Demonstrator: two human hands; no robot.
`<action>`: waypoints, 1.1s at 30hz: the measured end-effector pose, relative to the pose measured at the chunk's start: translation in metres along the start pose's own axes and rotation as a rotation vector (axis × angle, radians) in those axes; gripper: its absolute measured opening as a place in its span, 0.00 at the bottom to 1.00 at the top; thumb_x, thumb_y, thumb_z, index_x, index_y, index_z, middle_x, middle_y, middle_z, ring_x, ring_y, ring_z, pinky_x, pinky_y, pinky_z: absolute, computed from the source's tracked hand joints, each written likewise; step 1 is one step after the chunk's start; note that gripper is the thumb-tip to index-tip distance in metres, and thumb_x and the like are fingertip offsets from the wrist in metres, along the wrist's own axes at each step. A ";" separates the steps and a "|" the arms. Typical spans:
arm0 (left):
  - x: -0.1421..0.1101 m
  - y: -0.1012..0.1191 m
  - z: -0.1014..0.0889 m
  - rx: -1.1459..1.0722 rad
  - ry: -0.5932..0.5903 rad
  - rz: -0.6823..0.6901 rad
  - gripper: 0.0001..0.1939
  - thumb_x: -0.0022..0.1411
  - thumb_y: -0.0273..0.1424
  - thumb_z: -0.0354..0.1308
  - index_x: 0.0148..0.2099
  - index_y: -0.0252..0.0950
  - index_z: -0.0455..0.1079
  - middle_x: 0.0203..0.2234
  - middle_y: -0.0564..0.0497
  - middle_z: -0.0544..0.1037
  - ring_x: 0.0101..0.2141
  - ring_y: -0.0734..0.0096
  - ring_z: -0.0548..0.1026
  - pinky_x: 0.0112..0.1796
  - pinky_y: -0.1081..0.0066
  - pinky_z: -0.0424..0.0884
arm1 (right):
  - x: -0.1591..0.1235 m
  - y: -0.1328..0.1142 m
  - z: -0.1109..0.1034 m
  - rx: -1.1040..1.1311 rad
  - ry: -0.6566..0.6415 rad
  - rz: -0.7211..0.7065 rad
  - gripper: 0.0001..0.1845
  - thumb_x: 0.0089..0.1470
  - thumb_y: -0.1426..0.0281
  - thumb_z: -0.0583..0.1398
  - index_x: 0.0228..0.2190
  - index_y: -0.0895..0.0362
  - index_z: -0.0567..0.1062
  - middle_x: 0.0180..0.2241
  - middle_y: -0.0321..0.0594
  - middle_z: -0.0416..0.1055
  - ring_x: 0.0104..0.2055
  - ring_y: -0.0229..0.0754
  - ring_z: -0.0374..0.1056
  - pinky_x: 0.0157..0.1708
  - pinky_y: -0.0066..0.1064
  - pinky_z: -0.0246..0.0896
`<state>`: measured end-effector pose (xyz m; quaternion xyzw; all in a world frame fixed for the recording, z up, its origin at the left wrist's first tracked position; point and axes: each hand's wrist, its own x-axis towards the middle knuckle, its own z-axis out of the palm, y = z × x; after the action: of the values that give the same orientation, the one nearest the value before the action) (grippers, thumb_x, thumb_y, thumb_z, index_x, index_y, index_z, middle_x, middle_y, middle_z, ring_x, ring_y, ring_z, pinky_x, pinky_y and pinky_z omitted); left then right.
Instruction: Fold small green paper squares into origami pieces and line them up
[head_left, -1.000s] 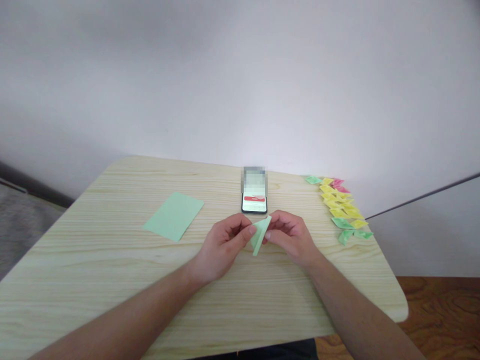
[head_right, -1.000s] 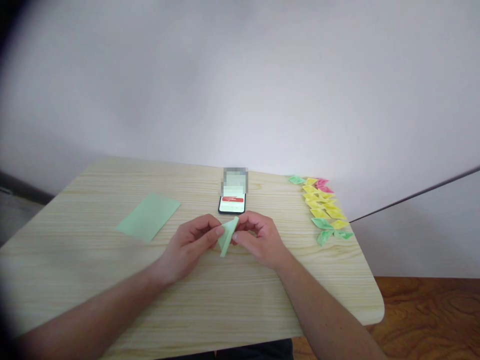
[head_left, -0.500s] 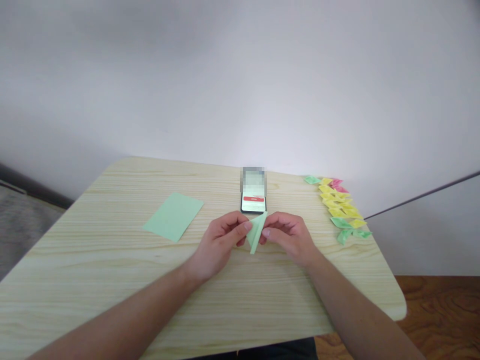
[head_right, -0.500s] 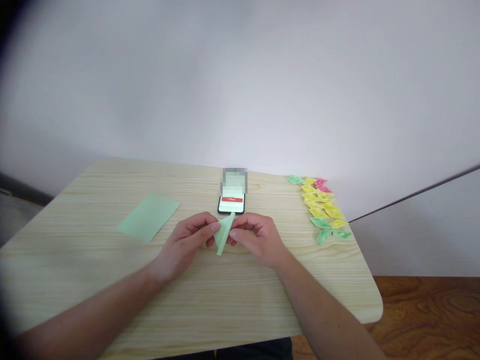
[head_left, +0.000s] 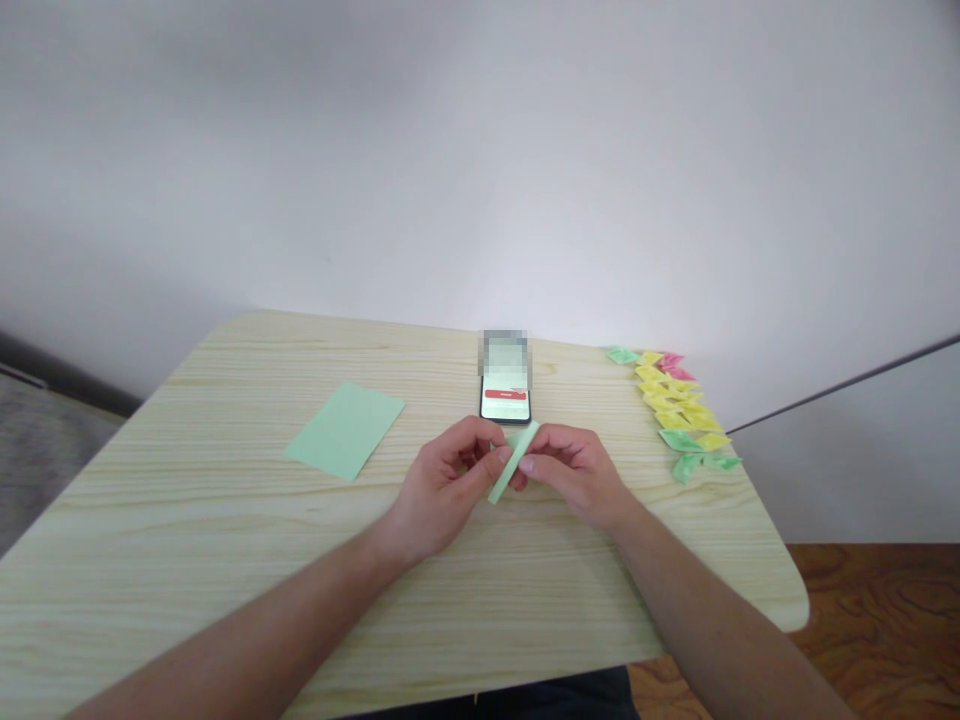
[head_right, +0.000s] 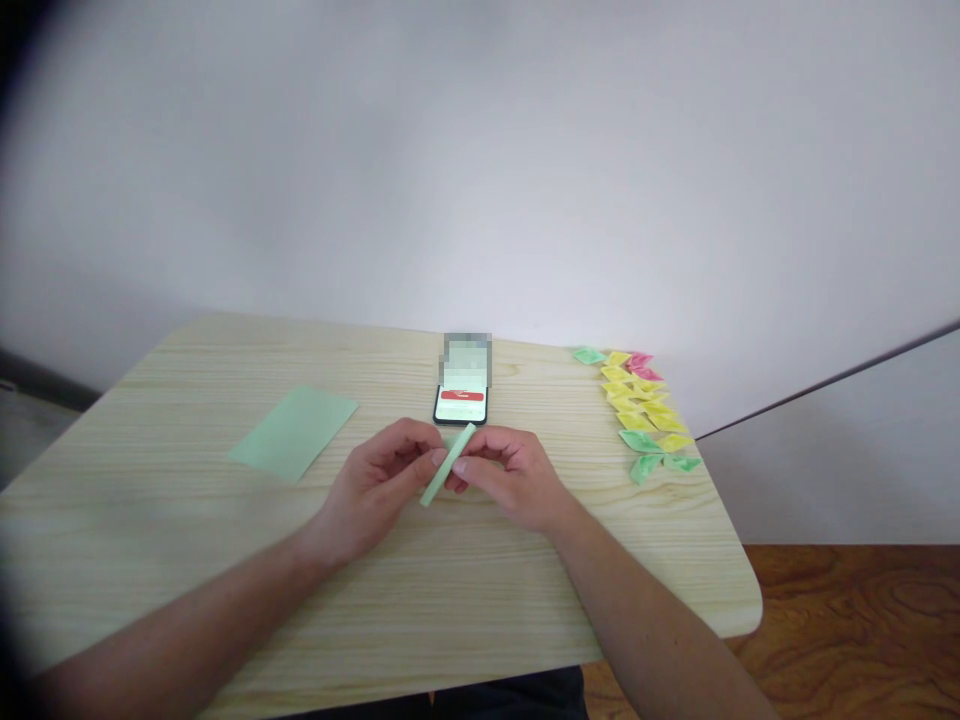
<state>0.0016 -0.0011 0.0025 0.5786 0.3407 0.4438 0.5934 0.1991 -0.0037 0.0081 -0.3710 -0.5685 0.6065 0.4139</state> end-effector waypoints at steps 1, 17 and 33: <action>0.000 0.001 0.000 0.007 -0.004 0.001 0.09 0.70 0.36 0.59 0.41 0.36 0.69 0.29 0.50 0.79 0.31 0.70 0.76 0.34 0.70 0.68 | 0.000 0.000 0.000 0.008 -0.004 0.000 0.08 0.58 0.65 0.67 0.36 0.57 0.81 0.31 0.40 0.80 0.33 0.40 0.75 0.38 0.32 0.72; 0.002 -0.002 -0.001 -0.024 -0.041 -0.047 0.11 0.68 0.38 0.61 0.41 0.36 0.67 0.28 0.53 0.73 0.30 0.73 0.70 0.32 0.71 0.63 | 0.001 0.000 0.001 0.029 0.016 0.023 0.08 0.55 0.65 0.69 0.33 0.57 0.82 0.29 0.39 0.80 0.32 0.40 0.76 0.36 0.32 0.73; -0.001 -0.004 0.000 -0.002 0.029 -0.035 0.09 0.64 0.33 0.65 0.41 0.36 0.69 0.30 0.51 0.77 0.33 0.70 0.74 0.36 0.70 0.69 | 0.002 0.000 0.007 -0.025 0.151 0.049 0.01 0.50 0.72 0.67 0.28 0.57 0.81 0.25 0.36 0.78 0.28 0.38 0.74 0.31 0.29 0.71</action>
<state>0.0014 -0.0015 -0.0013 0.5656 0.3586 0.4420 0.5968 0.1914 -0.0045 0.0090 -0.4346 -0.5338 0.5798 0.4360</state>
